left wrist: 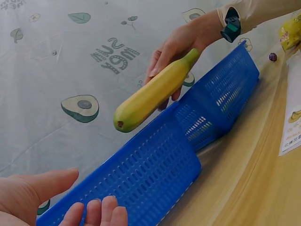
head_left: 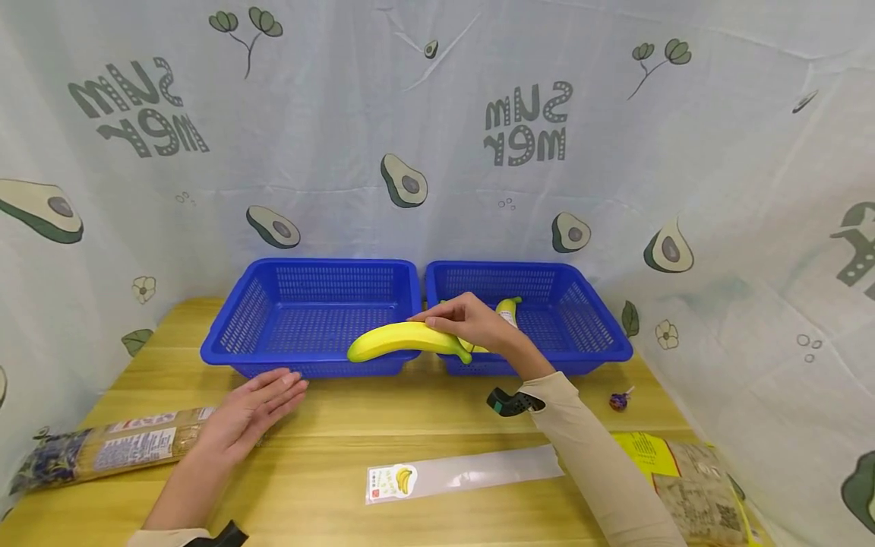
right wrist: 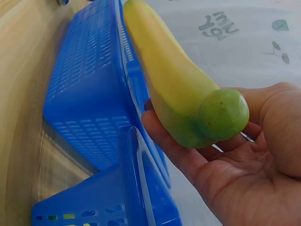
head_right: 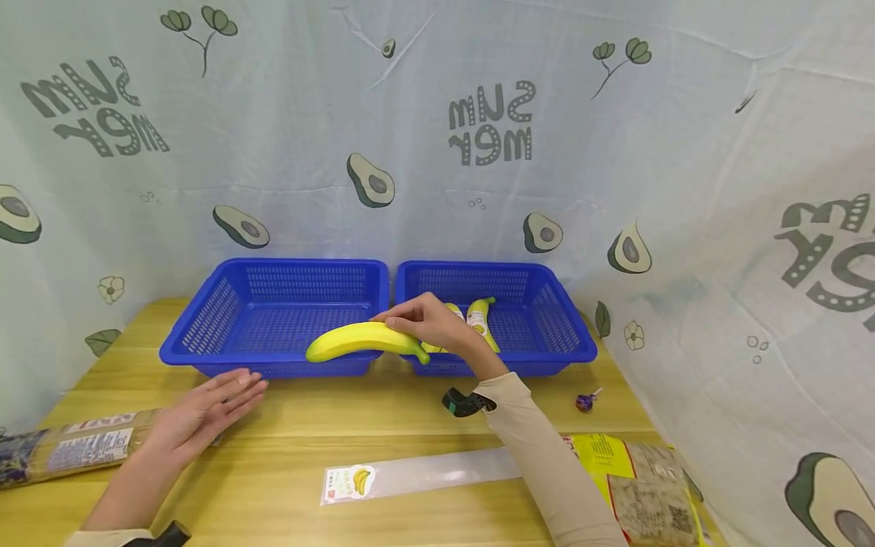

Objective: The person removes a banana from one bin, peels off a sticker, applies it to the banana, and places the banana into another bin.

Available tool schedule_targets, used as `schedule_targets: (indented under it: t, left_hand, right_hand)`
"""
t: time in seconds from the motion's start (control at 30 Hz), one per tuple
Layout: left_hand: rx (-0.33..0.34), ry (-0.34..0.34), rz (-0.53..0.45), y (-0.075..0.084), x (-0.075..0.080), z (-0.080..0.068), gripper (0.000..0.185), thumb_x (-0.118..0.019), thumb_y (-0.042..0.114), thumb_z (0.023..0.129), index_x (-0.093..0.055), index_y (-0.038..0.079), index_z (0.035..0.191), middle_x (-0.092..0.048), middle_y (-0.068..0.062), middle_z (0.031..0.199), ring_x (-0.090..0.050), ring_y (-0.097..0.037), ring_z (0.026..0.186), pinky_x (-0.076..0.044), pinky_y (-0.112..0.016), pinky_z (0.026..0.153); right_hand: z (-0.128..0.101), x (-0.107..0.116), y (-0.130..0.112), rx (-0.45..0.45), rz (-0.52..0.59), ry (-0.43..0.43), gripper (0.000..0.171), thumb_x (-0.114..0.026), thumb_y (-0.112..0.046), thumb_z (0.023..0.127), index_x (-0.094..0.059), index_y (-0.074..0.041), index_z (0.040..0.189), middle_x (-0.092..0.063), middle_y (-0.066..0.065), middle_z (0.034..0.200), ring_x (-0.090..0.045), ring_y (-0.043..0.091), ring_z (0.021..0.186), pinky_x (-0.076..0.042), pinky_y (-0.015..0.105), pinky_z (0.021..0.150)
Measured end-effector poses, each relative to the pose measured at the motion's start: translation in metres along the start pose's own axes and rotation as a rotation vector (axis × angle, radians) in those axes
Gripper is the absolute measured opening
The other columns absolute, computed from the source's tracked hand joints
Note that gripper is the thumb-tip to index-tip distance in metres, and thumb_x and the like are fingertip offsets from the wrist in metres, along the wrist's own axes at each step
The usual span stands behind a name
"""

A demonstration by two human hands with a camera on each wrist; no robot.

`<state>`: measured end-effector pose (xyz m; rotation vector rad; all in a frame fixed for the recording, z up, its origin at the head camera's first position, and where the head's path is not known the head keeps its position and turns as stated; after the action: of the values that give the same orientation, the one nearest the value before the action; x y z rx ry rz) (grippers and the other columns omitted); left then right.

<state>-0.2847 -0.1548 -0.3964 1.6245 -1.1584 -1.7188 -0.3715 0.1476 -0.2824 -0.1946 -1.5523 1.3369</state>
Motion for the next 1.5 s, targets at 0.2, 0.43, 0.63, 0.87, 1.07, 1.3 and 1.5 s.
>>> schedule_targets:
  t: [0.2,0.43,0.63,0.87,1.07,1.3,1.5]
  left_hand:
    - [0.027,-0.035,0.12,-0.017,-0.018,0.002,0.018,-0.054,0.002,0.112,-0.063,0.005,0.127,-0.077,-0.003,0.118,-0.075,-0.02,0.115,-0.059,-0.036,0.106]
    - [0.055,-0.051,0.176,-0.032,-0.031,0.005,0.03,-0.059,0.004,0.111,-0.054,-0.005,0.14,-0.074,-0.007,0.123,-0.074,-0.022,0.118,-0.057,-0.038,0.109]
    - [0.044,-0.133,0.241,-0.036,-0.051,0.005,0.045,-0.057,0.013,0.113,-0.045,-0.011,0.15,-0.073,-0.009,0.128,-0.074,-0.022,0.117,-0.059,-0.038,0.107]
    - [0.03,-0.205,0.292,-0.035,-0.077,0.002,0.049,-0.053,0.024,0.116,-0.045,-0.007,0.153,-0.074,-0.009,0.126,-0.077,-0.027,0.114,-0.059,-0.045,0.106]
    - [0.037,-0.165,0.293,-0.038,-0.086,0.003,0.055,-0.057,0.021,0.115,-0.039,-0.01,0.157,-0.076,-0.006,0.117,-0.079,-0.024,0.106,-0.062,-0.042,0.101]
    - [0.052,-0.077,0.299,-0.044,-0.086,0.004,0.06,-0.062,0.015,0.112,-0.037,-0.013,0.158,-0.077,-0.007,0.109,-0.081,-0.02,0.096,-0.065,-0.036,0.094]
    - [0.055,-0.062,0.293,-0.051,-0.086,0.005,0.059,-0.064,0.01,0.11,-0.038,-0.016,0.155,-0.079,-0.009,0.105,-0.081,-0.019,0.093,-0.066,-0.034,0.09]
  right_hand:
    - [-0.007,-0.003,0.002,0.002,0.044,-0.006,0.027,-0.06,-0.012,0.112,-0.078,-0.007,0.131,-0.08,0.007,0.12,-0.054,0.013,0.07,-0.042,0.02,0.061]
    - [-0.015,-0.007,0.001,0.062,0.088,-0.008,0.027,-0.058,-0.008,0.112,-0.076,0.0,0.13,-0.078,0.013,0.125,-0.059,0.011,0.073,-0.045,0.019,0.062]
    - [-0.025,-0.009,-0.003,0.093,0.094,0.008,0.026,-0.058,-0.004,0.111,-0.077,0.001,0.128,-0.078,0.015,0.125,-0.067,0.01,0.082,-0.049,0.018,0.065]
    - [-0.035,-0.016,0.0,0.071,0.087,0.008,0.025,-0.059,-0.007,0.111,-0.078,-0.001,0.128,-0.078,0.013,0.127,-0.073,0.011,0.098,-0.052,0.018,0.069]
    - [-0.042,-0.021,0.003,0.054,0.1,0.011,0.026,-0.06,-0.007,0.111,-0.077,0.001,0.129,-0.078,0.014,0.125,-0.069,0.009,0.089,-0.051,0.017,0.069]
    - [-0.048,-0.029,0.006,0.066,0.11,0.003,0.026,-0.06,-0.005,0.111,-0.076,0.002,0.13,-0.077,0.015,0.127,-0.071,0.008,0.094,-0.055,0.018,0.072]
    - [-0.055,-0.032,0.01,0.038,0.094,0.028,0.025,-0.062,-0.007,0.11,-0.077,0.001,0.128,-0.078,0.015,0.123,-0.065,0.008,0.081,-0.051,0.018,0.067]
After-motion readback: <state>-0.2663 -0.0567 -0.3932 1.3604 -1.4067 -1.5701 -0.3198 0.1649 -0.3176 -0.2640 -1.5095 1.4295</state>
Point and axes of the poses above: each hand's wrist, its own z-axis towards the middle knuckle, its own x-axis out of the back of the hand, y = z × x, the point moved 10 cm from there along z, towards the middle knuckle
